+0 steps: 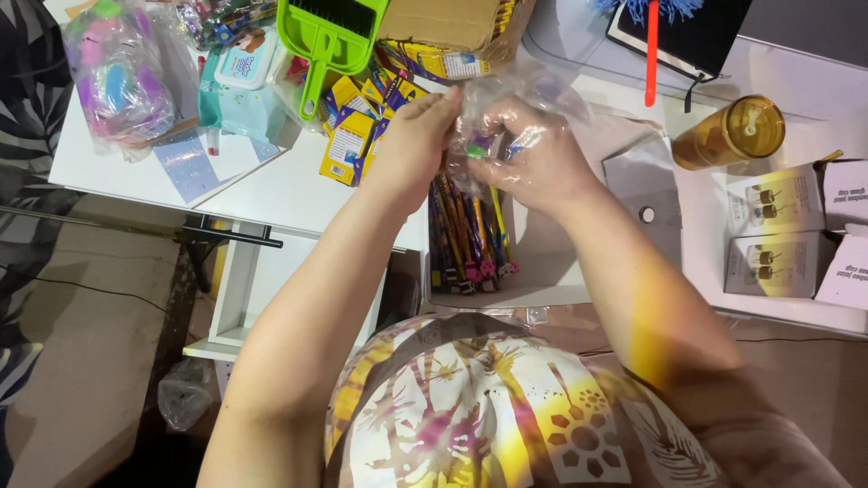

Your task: The person unpacks colorful pens from plastic bags and places them into a white drawer. They also handle small yellow boxes and other stationery items, arranging them on the table and inside the drawer.

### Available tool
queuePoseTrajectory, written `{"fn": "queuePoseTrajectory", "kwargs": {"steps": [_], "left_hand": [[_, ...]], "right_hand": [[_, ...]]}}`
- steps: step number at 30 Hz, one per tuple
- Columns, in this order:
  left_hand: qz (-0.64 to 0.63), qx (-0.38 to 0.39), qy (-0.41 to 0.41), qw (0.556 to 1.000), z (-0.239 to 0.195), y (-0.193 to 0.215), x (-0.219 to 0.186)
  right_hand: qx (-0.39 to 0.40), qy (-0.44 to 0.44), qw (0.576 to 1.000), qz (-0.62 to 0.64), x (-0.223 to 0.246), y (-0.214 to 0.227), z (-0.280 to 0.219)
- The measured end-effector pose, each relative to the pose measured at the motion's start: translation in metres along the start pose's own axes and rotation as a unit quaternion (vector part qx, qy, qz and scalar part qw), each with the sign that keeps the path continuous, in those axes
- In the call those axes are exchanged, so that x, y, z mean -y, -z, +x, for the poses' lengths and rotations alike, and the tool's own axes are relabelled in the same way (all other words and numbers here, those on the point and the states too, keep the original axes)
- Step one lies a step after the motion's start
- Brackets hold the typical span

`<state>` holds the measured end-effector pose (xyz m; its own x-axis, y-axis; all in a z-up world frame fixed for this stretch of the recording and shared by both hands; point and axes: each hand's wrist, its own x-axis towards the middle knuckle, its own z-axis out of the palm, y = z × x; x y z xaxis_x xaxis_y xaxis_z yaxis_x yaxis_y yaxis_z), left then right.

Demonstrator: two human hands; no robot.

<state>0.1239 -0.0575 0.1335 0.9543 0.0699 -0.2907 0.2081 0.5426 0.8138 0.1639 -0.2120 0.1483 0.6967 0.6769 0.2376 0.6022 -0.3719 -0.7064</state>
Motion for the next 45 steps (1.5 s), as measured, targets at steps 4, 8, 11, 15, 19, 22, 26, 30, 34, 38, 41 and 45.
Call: {"fn": "queuePoseTrajectory", "kwargs": {"steps": [4, 8, 11, 15, 19, 22, 26, 30, 34, 38, 41, 45], "left_hand": [[0.205, -0.094, -0.093, 0.97, -0.005, 0.023, -0.021], [-0.144, -0.18, -0.117, 0.966, -0.006, 0.101, -0.028], [-0.076, -0.278, -0.189, 0.939, -0.016, 0.189, -0.014], [0.329, -0.511, -0.208, 0.767, -0.031, 0.282, 0.043], [0.436, -0.504, -0.111, 0.737, -0.035, 0.282, 0.046], [0.518, -0.513, -0.12, 0.674, -0.039, 0.291, 0.054], [0.502, -0.532, -0.117, 0.671, -0.066, 0.282, 0.058], [0.488, -0.504, -0.103, 0.705, -0.102, 0.268, 0.071], [0.506, -0.464, -0.287, 0.667, -0.103, 0.268, 0.121], [0.615, -0.343, -0.365, 0.609, -0.091, 0.197, 0.099], [0.695, -0.344, -0.367, 0.515, -0.066, 0.197, 0.1], [0.716, -0.401, -0.314, 0.476, -0.036, 0.258, 0.098]], "right_hand": [[0.078, -0.073, 0.994, 0.034, 0.003, 0.01, -0.008], [0.0, -0.201, 0.888, 0.413, -0.016, 0.014, -0.023], [-0.049, -0.278, 0.787, 0.549, -0.059, 0.017, -0.042], [-0.073, -0.416, 0.761, 0.493, -0.108, 0.01, -0.065], [0.016, -0.406, 0.881, 0.242, -0.109, -0.022, -0.071], [0.239, -0.352, 0.892, -0.151, -0.084, -0.038, -0.059], [0.274, -0.326, 0.889, -0.167, -0.113, -0.049, -0.074], [0.182, -0.436, 0.871, -0.137, -0.112, -0.011, -0.079], [0.071, -0.506, 0.854, 0.098, -0.123, -0.015, -0.085], [0.117, -0.49, 0.86, 0.086, -0.124, -0.05, -0.077], [0.22, -0.445, 0.867, -0.037, -0.102, -0.056, -0.063], [0.259, -0.41, 0.869, -0.103, -0.124, -0.052, -0.075]]}}
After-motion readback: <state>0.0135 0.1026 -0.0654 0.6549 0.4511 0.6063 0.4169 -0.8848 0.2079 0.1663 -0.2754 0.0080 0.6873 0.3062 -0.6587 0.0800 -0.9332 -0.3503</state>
